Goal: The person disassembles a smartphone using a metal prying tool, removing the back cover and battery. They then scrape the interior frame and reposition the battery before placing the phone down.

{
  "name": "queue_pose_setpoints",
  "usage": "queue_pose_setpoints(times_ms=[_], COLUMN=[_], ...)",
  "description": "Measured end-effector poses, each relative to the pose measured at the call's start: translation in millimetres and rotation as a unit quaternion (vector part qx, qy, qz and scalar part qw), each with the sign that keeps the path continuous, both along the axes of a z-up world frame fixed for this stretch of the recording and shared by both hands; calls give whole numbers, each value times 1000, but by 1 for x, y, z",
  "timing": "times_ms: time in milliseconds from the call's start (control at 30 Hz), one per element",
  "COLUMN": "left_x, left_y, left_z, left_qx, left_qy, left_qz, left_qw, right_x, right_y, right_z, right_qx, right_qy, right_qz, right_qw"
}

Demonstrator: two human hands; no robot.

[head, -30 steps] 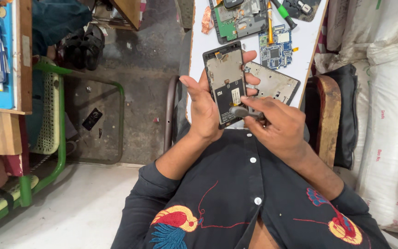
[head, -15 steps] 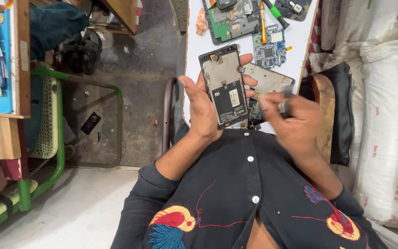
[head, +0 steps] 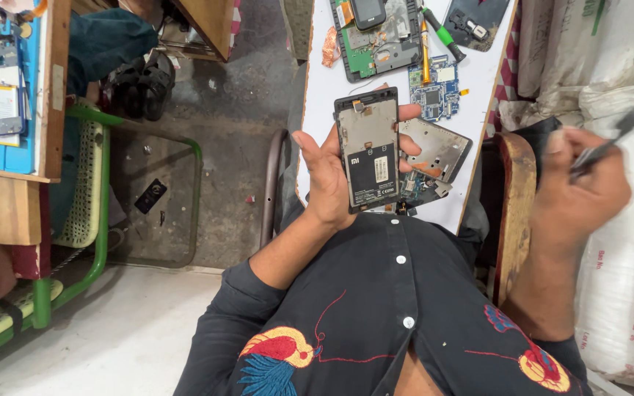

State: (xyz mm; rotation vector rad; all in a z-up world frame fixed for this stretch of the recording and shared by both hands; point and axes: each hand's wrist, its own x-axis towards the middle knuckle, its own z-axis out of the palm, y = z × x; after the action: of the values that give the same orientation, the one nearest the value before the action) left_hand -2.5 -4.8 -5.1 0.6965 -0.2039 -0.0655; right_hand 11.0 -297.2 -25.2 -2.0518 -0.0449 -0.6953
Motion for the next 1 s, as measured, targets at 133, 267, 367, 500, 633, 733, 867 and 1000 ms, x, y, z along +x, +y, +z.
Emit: queue_pose_setpoints(times_ms=[133,267,367,500,633,733,867,1000], left_x=[3,2,1,-4,-3,-1,-2,0], left_y=[0,-1,-3,-1,-1,-1,-4,-5], left_z=[2,5,7,11,10,12,17,19], left_qx=[39,76,82,120,104,90,131,126], left_qy=[-16,-14,0,-3,1,1,-5,-8], left_qz=[-3,-4,-20,-59,-77,-78,-79,-94], left_qw=[999,997,996,991,992,993,988,988], right_x=[-1,-6,-5,0,-4,-4,9,8], right_y=[37,79,101,104,100,99,87,87], right_z=[8,22,34,48,55,60,73,80], right_qx=[-214,-159,-179,-265,-340,-380,-422,-467], right_qy=[-18,-10,-37,-73,-75,-91,-101,-55], right_qz=[140,288,343,306,301,325,260,225], right_qw=[967,944,921,911,888,861,863,853])
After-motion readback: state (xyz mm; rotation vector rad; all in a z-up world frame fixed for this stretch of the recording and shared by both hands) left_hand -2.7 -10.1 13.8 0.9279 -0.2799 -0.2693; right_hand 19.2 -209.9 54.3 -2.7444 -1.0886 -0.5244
